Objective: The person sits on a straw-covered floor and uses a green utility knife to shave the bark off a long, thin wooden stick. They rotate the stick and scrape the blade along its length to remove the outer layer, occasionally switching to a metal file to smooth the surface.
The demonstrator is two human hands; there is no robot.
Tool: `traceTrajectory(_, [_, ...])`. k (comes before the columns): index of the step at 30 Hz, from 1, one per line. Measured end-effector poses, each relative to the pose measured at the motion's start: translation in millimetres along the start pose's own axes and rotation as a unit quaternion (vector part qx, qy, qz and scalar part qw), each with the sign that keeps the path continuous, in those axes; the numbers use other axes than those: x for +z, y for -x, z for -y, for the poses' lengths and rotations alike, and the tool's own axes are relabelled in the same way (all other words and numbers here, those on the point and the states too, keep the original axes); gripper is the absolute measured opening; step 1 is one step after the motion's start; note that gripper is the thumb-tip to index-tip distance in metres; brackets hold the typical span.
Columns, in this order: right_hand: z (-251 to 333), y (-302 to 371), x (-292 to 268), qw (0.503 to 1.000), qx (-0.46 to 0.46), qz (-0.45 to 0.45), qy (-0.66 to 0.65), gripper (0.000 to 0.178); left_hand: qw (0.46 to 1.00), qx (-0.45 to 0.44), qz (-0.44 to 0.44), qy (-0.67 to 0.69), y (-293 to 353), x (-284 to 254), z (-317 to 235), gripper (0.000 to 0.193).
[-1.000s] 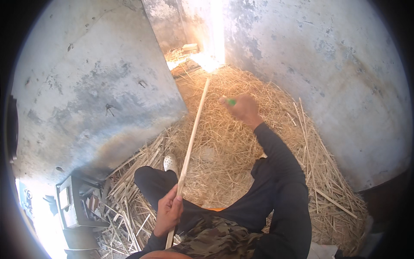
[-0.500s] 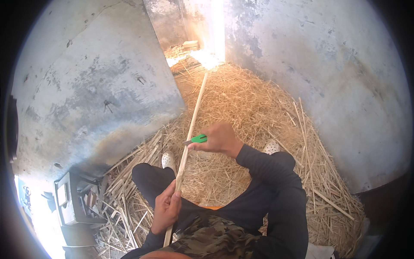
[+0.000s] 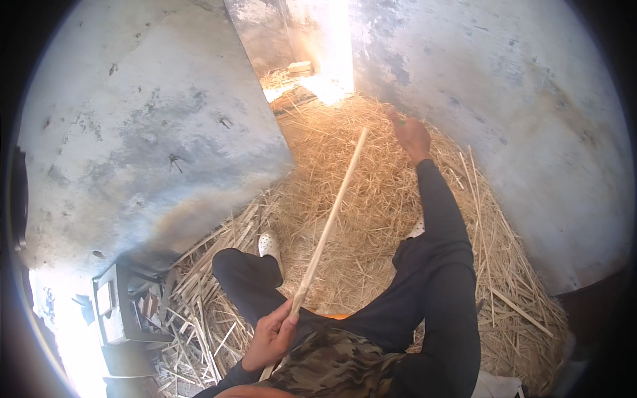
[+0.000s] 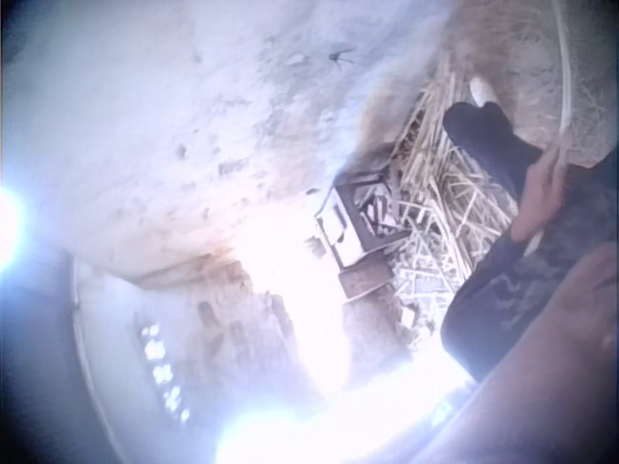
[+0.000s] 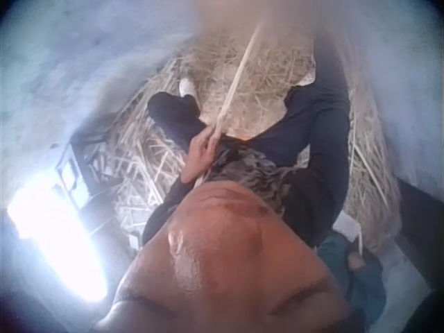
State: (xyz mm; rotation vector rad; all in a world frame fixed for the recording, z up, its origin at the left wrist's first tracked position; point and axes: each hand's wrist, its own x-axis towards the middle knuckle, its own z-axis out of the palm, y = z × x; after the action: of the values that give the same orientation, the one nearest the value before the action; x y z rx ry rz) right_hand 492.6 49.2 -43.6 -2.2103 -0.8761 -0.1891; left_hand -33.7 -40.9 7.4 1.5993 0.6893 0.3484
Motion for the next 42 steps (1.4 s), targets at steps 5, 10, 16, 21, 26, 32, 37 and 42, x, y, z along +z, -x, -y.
traceTrajectory(5, [29,25,-2,0.997,-0.068,0.008,-0.03,0.081,0.99,0.06,-0.121,-0.028,-51,-33,-10,0.042])
traceTrajectory(10, [69,66,-1,0.987,-0.134,0.061,-0.066,0.078,0.902,0.345,-0.231,-0.123,-152,-76,-93,0.041])
traceTrajectory(16, [71,71,-10,0.984,-0.134,0.067,-0.097,0.078,0.866,0.453,-0.209,-0.022,-238,-100,-176,0.029])
traceTrajectory(21, [65,73,-16,0.984,-0.125,0.055,-0.117,0.076,0.872,0.446,-0.203,0.006,-265,-96,-185,0.028])
traceTrajectory(26, [62,77,-20,0.983,-0.12,0.05,-0.133,0.075,0.882,0.426,-0.201,-0.022,-274,-92,-172,0.029])
traceTrajectory(32, [58,82,-16,0.98,-0.124,0.057,-0.145,0.072,0.879,0.432,-0.2,-0.025,-279,-95,-156,0.021])
traceTrajectory(37, [78,97,-17,0.963,-0.147,0.105,-0.199,0.07,0.838,0.466,-0.262,0.107,-277,-86,-161,0.022])
traceTrajectory(42, [95,106,-14,0.934,-0.176,0.114,-0.289,0.064,0.818,0.434,-0.254,0.281,-280,-77,-157,0.015])
